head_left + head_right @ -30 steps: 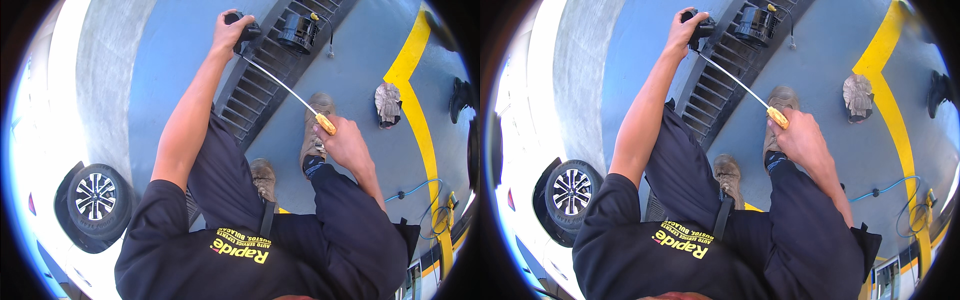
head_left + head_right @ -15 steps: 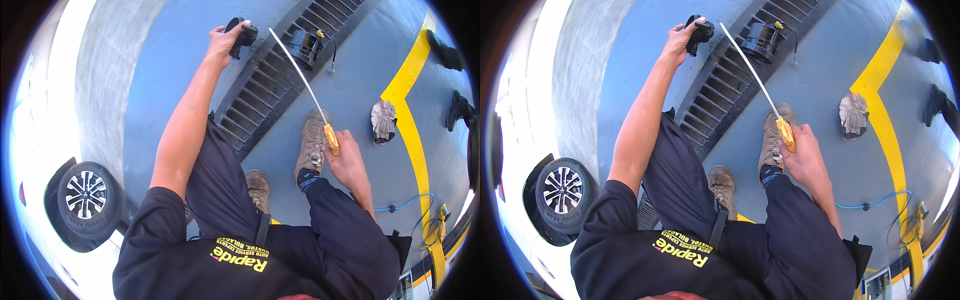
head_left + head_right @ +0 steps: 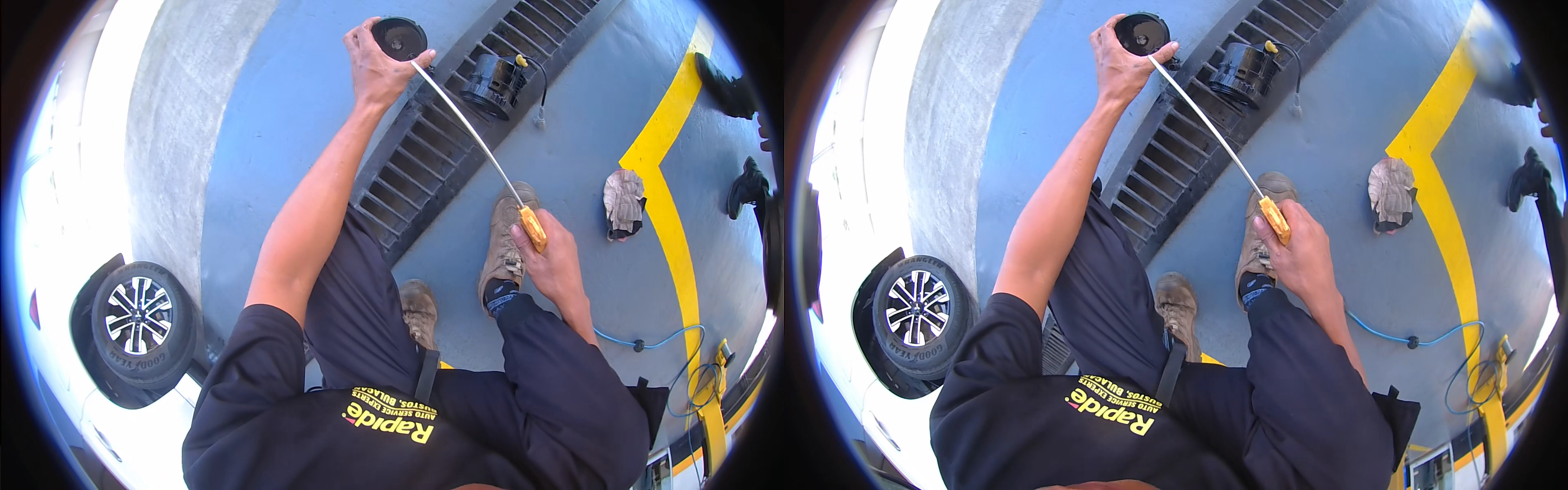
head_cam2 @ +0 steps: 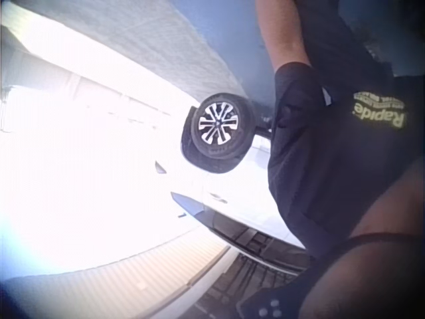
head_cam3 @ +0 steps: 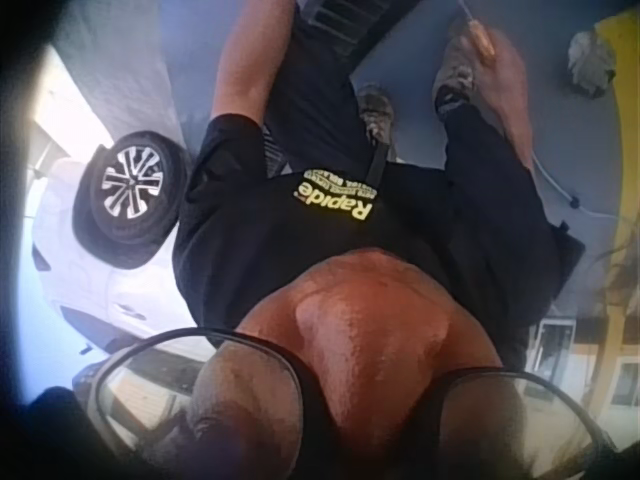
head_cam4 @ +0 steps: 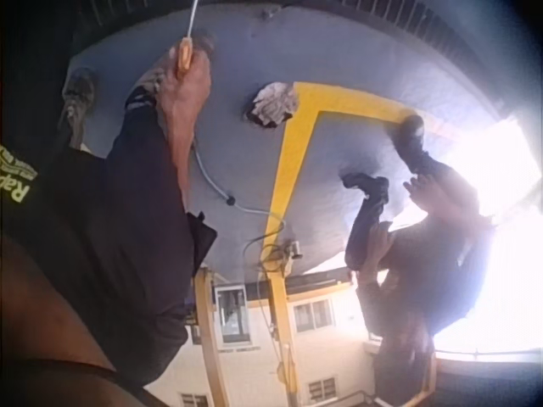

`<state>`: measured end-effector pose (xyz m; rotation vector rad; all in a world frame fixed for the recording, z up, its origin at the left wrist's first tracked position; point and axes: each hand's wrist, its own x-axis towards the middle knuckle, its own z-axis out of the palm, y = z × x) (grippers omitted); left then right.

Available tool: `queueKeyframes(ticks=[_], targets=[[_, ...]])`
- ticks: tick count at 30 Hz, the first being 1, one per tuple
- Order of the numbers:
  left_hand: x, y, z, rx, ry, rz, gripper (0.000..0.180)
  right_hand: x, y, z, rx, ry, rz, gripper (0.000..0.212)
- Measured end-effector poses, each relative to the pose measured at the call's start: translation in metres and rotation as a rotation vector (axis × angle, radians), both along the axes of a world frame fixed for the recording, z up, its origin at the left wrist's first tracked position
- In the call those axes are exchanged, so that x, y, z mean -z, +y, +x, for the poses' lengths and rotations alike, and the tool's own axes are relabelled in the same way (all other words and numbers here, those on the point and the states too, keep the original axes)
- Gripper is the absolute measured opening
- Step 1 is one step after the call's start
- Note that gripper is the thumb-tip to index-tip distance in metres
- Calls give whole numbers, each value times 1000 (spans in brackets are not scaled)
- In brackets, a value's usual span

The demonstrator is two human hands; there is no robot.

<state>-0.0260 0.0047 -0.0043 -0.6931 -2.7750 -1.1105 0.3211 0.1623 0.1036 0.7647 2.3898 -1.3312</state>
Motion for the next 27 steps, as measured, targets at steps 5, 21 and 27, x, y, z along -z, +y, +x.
queueKeyframes(ticks=[5, 21, 27], targets=[[9, -2, 4, 15, -86, -40, 109, -1, -2, -2, 104, -28, -33, 41], [27, -19, -1, 34, -179, -124, 111, -27, 12, -35, 73, -150, -58, 46], [37, -15, 1, 63, -148, -155, 110, -40, 17, -43, 41, -281, -45, 47]])
